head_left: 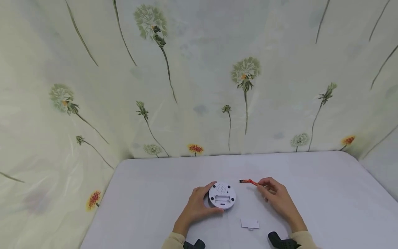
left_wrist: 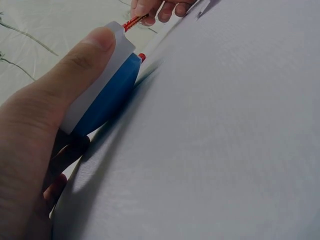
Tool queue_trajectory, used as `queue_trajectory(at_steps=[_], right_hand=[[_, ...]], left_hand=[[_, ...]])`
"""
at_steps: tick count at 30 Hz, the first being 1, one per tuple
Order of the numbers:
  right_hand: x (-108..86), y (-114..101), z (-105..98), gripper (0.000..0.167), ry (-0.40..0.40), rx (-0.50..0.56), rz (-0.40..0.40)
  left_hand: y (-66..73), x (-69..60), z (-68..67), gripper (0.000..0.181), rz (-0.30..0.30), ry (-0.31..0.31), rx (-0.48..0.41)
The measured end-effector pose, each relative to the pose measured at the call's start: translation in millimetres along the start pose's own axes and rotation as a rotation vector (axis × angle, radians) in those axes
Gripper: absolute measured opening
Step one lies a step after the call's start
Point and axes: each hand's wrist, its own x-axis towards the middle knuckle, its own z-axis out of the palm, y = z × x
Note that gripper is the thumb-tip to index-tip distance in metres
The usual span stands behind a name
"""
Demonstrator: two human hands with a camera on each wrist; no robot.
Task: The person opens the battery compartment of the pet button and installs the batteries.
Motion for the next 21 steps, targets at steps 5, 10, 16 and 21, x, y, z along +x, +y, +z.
queue_trajectory(at_steps=[5,10,16,21], right_hand=[[-0.5,-12,-1,0.019,-0.005,-0.019,-0.032],[0.3,-26,4,0.016,-0.023,-0.068,-0.045],[-0.5,-41,15,0.013,-0.064,-0.056,-0.110],[-2.6,-49,25,0.010,-0.074,-0.053,-0.179]], left_hand=[[-0.5,0.3,-0.2,0.092,0.005,0.001,0.002],[-1.4,1.4,0.3,0.093,-0.006,-0.005,-0.004],[-0.6,1.6,-0.2,0.093,-0.001,-0.013,-0.004],[-0.3,1.4,-0.3,0.093,0.007,-0.013,0.002]])
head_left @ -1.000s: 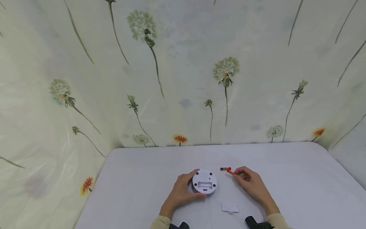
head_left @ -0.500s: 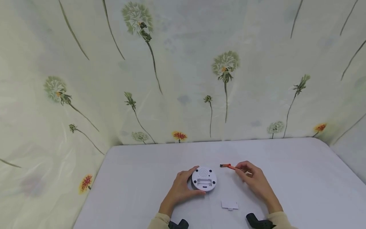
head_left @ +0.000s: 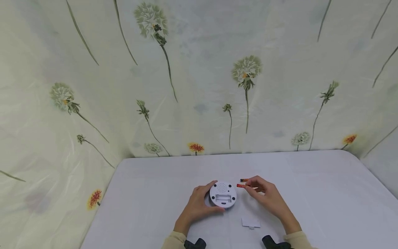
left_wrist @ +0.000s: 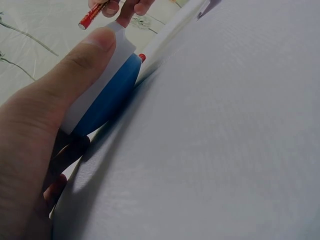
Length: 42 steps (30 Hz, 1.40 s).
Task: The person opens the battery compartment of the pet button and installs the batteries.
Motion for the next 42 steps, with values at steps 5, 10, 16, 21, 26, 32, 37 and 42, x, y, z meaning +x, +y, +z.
queue_trajectory(at_steps=[5,10,16,21,26,32,37,42], right_hand=[[0.9,-18,10,0.011,-0.023,-0.013,-0.074],[0.0,-40,12,0.012,-0.051,-0.026,-0.099],[-0.3,-34,17,0.015,-0.065,-0.042,-0.126],[0.1,-15,25,0.018,-0.050,-0.074,-0.170],[1.1,-6,28,0.017,-0.067,-0.088,-0.190],[2.0,-6,30,0.018,-0.064,-0.136,-0.233],[2.1,-8,30,0.022,-0.046,-0.178,-0.249],[3.0,-12,31,0.021,-0.053,-0.203,-0.232]], left_hand=[[-1.0,0.3,0.9,0.093,-0.001,0.002,0.000],[-0.7,1.0,1.0,0.094,-0.006,-0.003,0.004],[-1.5,1.3,0.8,0.093,0.009,0.004,0.000],[-2.3,1.8,1.3,0.093,0.015,0.012,0.002],[-3.5,2.5,2.3,0.092,-0.003,0.008,-0.002],[-1.9,3.2,2.4,0.093,0.009,0.008,0.008],[0.5,3.2,0.9,0.091,0.004,0.001,0.014],[0.9,1.9,-1.0,0.092,-0.012,0.004,0.007]])
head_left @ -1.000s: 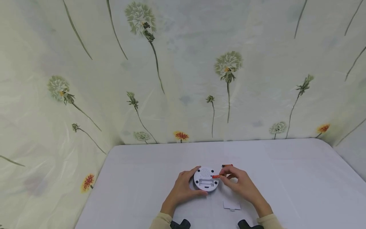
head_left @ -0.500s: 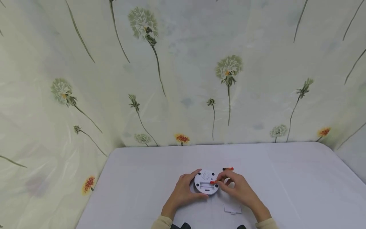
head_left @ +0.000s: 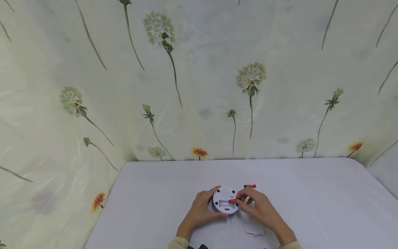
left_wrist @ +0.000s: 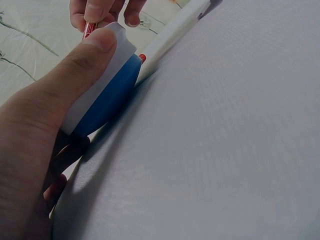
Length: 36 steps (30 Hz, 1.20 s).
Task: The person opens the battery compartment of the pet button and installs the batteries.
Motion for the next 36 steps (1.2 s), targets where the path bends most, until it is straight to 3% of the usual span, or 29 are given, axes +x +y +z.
queue_trajectory(at_steps=[7,15,21,30,36], right_hand=[[0.5,-6,3,0.025,0.023,-0.078,0.014],[2.1,-10,8,0.026,0.041,-0.119,-0.051],[3.6,-14,8,0.024,0.053,-0.154,-0.046],[2.2,-12,12,0.025,0.078,-0.161,-0.056],[2.5,-12,12,0.025,0.054,-0.170,-0.045]], left_hand=[[-0.5,0.1,0.0,0.092,0.010,0.007,-0.013],[0.3,-0.7,-0.6,0.092,0.016,0.016,0.001],[2.1,-0.5,-1.2,0.092,0.021,0.021,-0.001],[-1.3,-0.7,1.1,0.091,0.031,0.025,0.001],[0.2,-1.3,-0.5,0.090,0.009,0.013,-0.004]])
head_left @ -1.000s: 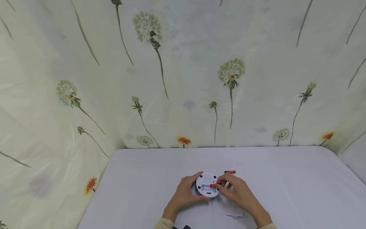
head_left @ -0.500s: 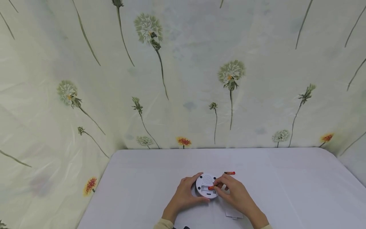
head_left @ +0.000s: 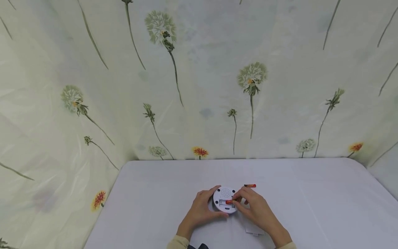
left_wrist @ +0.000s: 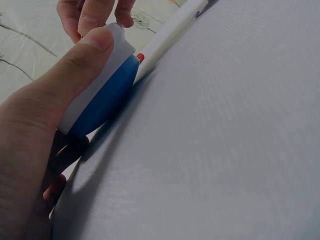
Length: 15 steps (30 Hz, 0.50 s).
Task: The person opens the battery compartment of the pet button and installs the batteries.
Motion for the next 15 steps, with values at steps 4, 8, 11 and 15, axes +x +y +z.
queue_trajectory(at_steps=[4,8,11,15], right_hand=[[0.1,-1.3,1.0,0.025,0.004,0.009,0.000],[0.3,-2.5,2.9,0.024,0.012,0.020,-0.011],[0.7,-2.6,4.5,0.023,0.010,0.010,-0.008],[0.1,-2.6,6.1,0.023,0.015,0.004,-0.004]], left_hand=[[0.1,-0.4,-0.2,0.091,-0.005,-0.001,-0.004],[-0.8,-0.5,0.6,0.091,-0.002,0.002,-0.007],[-1.3,0.0,1.0,0.091,0.003,0.006,-0.005],[-1.6,0.3,1.1,0.091,0.015,0.012,-0.001]])
